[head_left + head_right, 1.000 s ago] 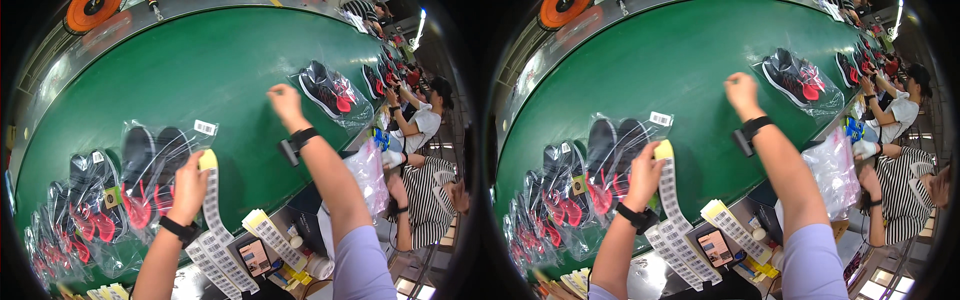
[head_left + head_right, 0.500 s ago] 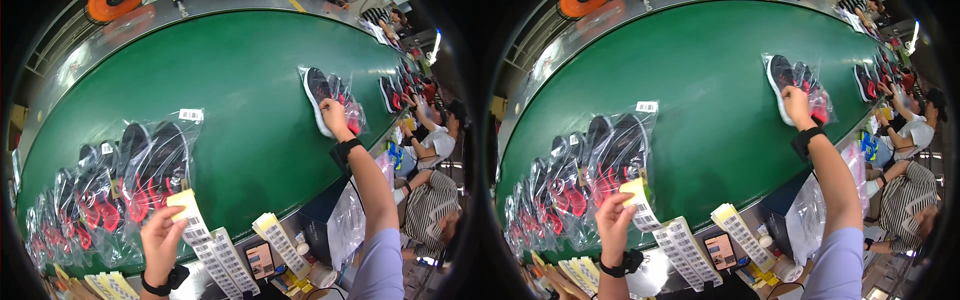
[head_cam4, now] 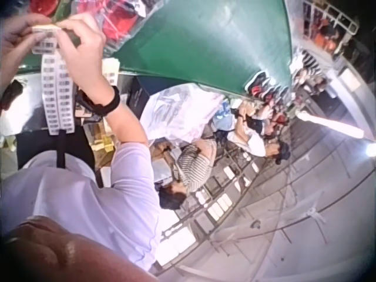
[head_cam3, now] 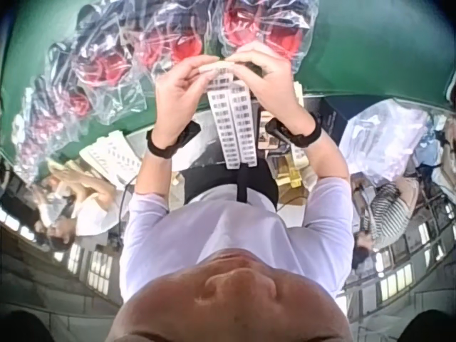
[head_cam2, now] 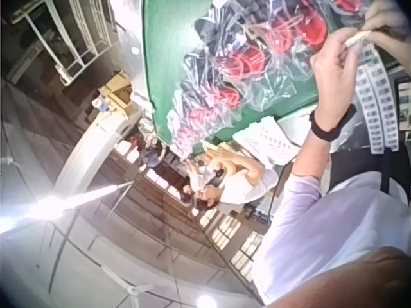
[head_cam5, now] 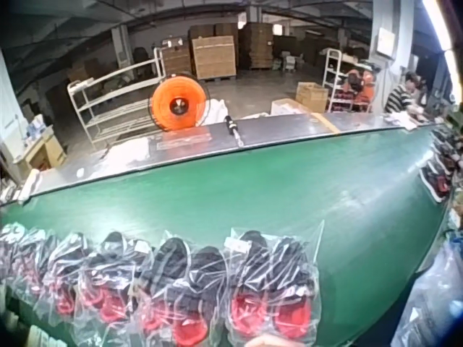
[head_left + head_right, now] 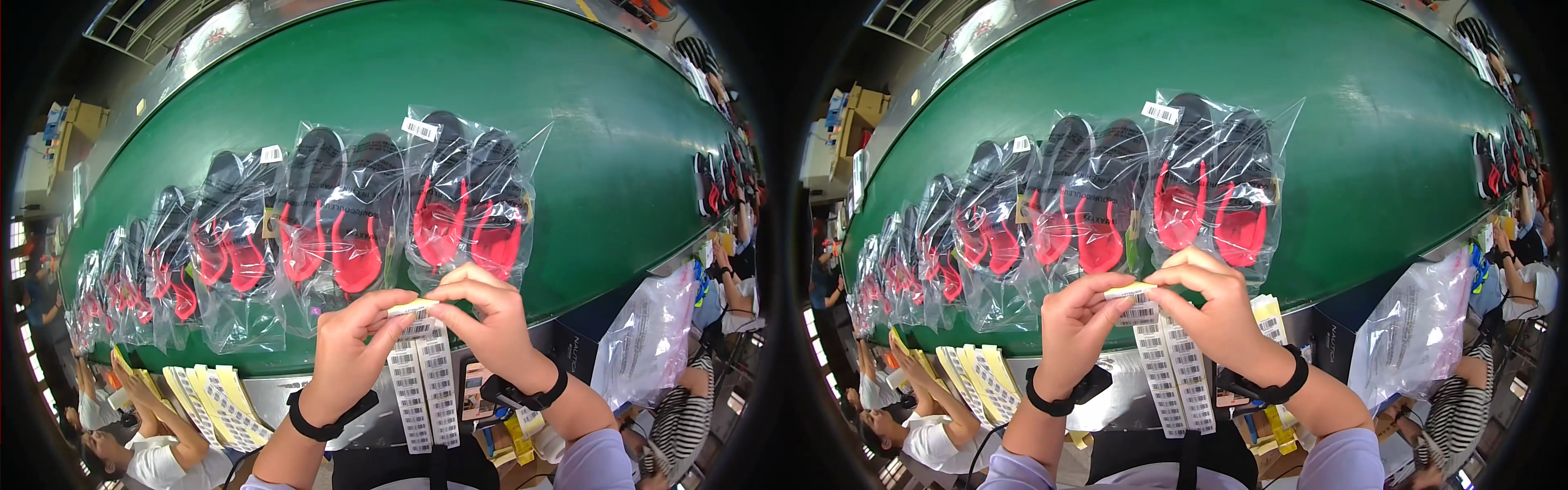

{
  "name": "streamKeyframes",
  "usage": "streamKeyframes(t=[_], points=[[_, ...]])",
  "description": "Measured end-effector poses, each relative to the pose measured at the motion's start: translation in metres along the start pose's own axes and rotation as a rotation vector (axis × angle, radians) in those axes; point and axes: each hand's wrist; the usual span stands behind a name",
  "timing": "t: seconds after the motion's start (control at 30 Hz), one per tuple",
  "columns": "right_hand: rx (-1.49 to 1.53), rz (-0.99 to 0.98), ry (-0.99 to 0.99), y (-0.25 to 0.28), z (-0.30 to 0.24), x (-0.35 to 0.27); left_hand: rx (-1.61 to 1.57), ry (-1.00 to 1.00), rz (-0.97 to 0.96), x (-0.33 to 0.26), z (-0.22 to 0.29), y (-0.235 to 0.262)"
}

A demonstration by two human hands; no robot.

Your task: The worker is peeling small size or barcode labels from a sheet and applying them to the plastic packaging of individual shoes on a conveyor belt.

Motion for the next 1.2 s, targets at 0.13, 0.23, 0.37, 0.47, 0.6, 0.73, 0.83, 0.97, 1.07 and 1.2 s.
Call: streamKeyframes(t=[0.13,0.23,0.37,0.47,0.6,0.73,0.83,0.97,1.07,1.2], points=[[-0.118,0.068,0.084,-0.002,-0.008,-0.006,0.017,0.01,0.003,-0.002,0.003,-0.001],[-0.281,0.105,0.267,0.002,-0.007,-0.006,-0.007,0.023,0.01,-0.001,0.002,-0.008],[-0.442,0.126,0.417,0.009,-0.001,-0.006,-0.109,0.027,-0.033,0.004,0.0,-0.018],[-0.471,0.127,0.484,0.015,-0.014,-0.007,-0.023,0.074,-0.1,0.008,-0.005,-0.013],[-0.042,0.644,0.15,0.063,0.005,0.029,-0.031,0.117,-0.021,0.016,-0.002,-0.008],[0.03,0.789,-0.175,0.159,0.08,0.092,-0.121,-0.02,-0.061,0.03,0.001,-0.029],[-0.048,0.756,-0.321,0.173,0.11,0.121,-0.178,-0.065,-0.064,0.039,0.006,-0.041],[-0.155,0.685,-0.321,0.16,0.121,0.139,-0.173,-0.141,-0.075,0.065,0.001,-0.056],[-0.148,0.716,-0.33,0.162,0.125,0.128,-0.073,-0.249,-0.022,0.093,-0.003,-0.072],[-0.041,0.722,-0.421,0.182,0.14,0.073,0.229,-0.38,-0.047,0.137,-0.013,-0.098]])
Point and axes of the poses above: each hand's wrist, its own x-axis towards the middle knuckle, its own y-axis out of the back of the hand, z = x × y, and after that the axes turned 4 degrees about -z, right-handed
